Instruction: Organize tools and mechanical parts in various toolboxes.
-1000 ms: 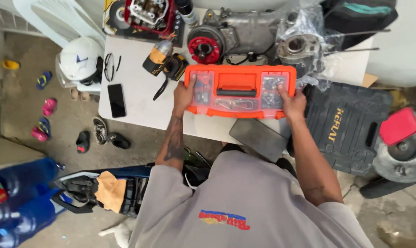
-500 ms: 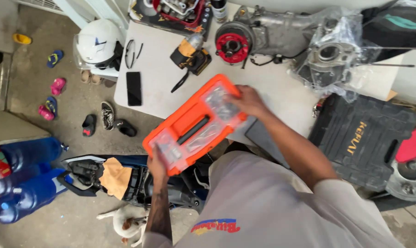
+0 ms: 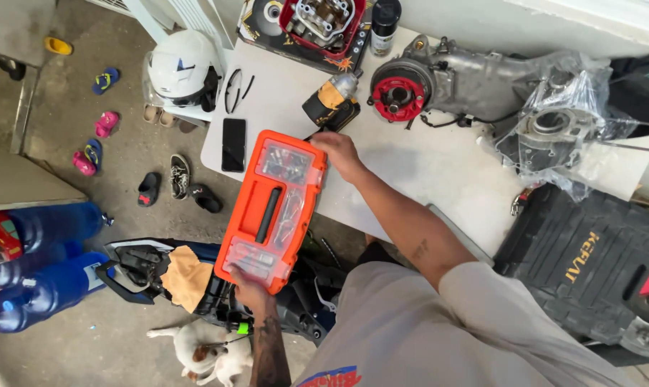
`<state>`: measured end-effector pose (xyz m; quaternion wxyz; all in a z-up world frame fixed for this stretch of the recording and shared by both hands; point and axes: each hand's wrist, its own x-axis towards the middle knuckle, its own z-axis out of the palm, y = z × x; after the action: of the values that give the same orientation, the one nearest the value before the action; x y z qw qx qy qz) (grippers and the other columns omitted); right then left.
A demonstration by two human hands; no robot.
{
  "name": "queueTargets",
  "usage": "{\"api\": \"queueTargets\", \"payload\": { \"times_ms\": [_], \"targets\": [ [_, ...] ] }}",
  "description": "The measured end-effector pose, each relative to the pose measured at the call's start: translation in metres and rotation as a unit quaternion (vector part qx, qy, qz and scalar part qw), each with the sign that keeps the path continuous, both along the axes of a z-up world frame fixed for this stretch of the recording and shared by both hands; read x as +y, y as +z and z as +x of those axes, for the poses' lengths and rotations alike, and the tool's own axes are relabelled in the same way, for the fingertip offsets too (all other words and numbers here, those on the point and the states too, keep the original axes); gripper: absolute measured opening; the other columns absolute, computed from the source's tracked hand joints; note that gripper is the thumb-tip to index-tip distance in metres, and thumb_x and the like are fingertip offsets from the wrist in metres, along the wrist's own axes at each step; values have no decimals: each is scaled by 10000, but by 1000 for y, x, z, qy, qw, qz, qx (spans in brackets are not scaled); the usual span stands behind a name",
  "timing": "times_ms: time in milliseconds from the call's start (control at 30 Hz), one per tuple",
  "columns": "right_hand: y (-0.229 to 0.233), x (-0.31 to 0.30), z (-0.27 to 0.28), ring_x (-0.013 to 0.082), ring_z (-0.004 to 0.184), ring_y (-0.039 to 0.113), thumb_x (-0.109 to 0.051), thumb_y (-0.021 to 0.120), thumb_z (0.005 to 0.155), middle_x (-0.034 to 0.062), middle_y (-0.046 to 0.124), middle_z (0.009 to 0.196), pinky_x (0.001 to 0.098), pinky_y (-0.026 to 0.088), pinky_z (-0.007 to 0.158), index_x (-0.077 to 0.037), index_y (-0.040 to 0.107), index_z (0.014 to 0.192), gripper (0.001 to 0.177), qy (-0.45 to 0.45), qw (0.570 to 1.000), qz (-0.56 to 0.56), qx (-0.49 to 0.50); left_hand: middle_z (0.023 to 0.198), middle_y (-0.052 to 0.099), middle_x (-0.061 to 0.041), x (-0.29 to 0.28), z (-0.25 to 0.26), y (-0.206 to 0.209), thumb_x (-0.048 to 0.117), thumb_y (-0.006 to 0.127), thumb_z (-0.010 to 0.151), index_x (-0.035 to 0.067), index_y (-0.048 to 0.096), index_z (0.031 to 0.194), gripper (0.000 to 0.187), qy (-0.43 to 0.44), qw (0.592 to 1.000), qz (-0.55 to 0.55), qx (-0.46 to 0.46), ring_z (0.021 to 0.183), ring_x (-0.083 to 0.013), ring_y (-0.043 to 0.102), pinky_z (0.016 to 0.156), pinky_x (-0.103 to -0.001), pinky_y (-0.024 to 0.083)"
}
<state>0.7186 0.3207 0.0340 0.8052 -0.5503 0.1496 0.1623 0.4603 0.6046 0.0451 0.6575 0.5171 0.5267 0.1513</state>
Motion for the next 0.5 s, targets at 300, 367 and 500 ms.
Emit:
{"api": "queueTargets", "payload": {
  "times_ms": [300,367,500],
  "targets": [
    [-16,-12,-6,59,1138,641,-262,716,946,-142,570,1356,311,577,842,-194,351,1551,710,67,997,-11,41,1219,698,-185,-31,78,-30,564,683,898,-156,626,1174,773,66,997,34,3,1020,-237,696,899,-397,580],
    [-38,-21,3,209,1043,719,-185,746,879,100,743,1204,348,561,755,-7,622,1399,564,28,986,-162,31,1223,665,-200,-34,103,-23,572,688,888,-115,553,1178,758,44,998,14,-44,1023,-241,683,896,-401,579],
    [10,-38,30,207,1107,722,-184,885,802,59,703,1228,311,599,860,-32,547,1347,658,-106,917,-367,-115,1189,650,-235,-43,144,-36,626,640,905,-118,520,1156,795,-10,998,56,7,1013,-250,670,887,-408,579]
  ]
}}
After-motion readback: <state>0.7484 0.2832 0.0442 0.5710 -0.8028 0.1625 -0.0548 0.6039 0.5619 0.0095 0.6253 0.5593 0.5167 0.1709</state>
